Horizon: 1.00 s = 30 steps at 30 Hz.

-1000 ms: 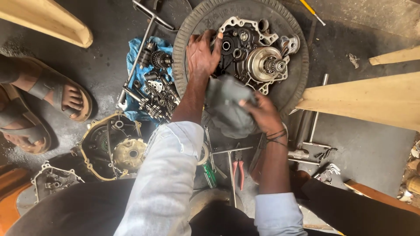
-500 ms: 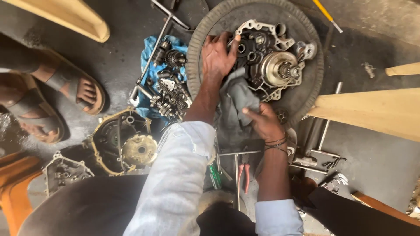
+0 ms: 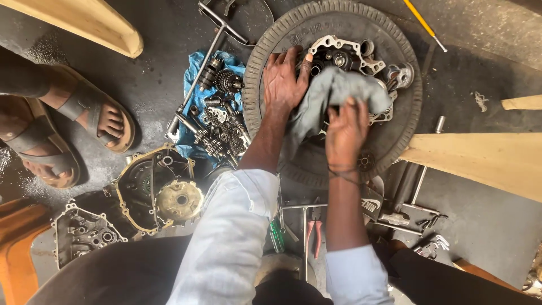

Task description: Disassembling, inspecting, and cleaning motorcycle engine components, primarily gears and shafts.

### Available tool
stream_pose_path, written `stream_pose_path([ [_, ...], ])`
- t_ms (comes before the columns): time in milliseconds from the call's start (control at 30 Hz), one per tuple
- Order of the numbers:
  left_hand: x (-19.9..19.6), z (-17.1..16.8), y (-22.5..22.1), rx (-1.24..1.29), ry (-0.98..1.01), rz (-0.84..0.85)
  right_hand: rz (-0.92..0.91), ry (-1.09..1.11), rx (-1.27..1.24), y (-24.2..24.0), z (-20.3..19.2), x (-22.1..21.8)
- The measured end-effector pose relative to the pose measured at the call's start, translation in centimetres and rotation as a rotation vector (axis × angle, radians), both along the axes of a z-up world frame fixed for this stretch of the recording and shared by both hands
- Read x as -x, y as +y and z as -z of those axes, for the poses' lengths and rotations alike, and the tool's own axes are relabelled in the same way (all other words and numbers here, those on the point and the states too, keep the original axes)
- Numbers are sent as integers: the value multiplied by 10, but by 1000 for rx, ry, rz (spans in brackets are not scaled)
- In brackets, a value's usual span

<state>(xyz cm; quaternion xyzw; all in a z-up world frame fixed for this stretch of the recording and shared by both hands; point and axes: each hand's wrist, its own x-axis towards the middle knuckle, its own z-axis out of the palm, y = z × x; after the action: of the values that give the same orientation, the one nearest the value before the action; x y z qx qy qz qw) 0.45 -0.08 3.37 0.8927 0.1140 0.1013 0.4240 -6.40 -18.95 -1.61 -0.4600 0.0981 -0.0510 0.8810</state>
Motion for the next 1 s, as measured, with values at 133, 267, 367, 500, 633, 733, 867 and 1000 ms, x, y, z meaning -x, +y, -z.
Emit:
stream_pose_path([
  [133,0,-1,0,1,-9,-6,-118,130,523,47,-20,-53],
  [267,-3,0,1,-8,-46,-3,-121,-131,1217,48,24,-85],
  [367,1,4,0,-6,-54,12,-102,-130,1394,62,-2,-75],
  [500,2,9,0,-11,-67,29,-41,-176,1447,60,-9,-70],
  [633,-4,31,-2,-50,-82,40,-144,-48,1415,54,-11,-74],
  [733,-3,24,-1,-59,-66,46,26,-339,1553,51,8,-74],
  [867,-1,14,-2,-50,-59,46,-83,-226,1506,51,-2,-72],
  [1000,1,10,-1,-47,-78,52,-52,-330,1482,45,8,-74],
])
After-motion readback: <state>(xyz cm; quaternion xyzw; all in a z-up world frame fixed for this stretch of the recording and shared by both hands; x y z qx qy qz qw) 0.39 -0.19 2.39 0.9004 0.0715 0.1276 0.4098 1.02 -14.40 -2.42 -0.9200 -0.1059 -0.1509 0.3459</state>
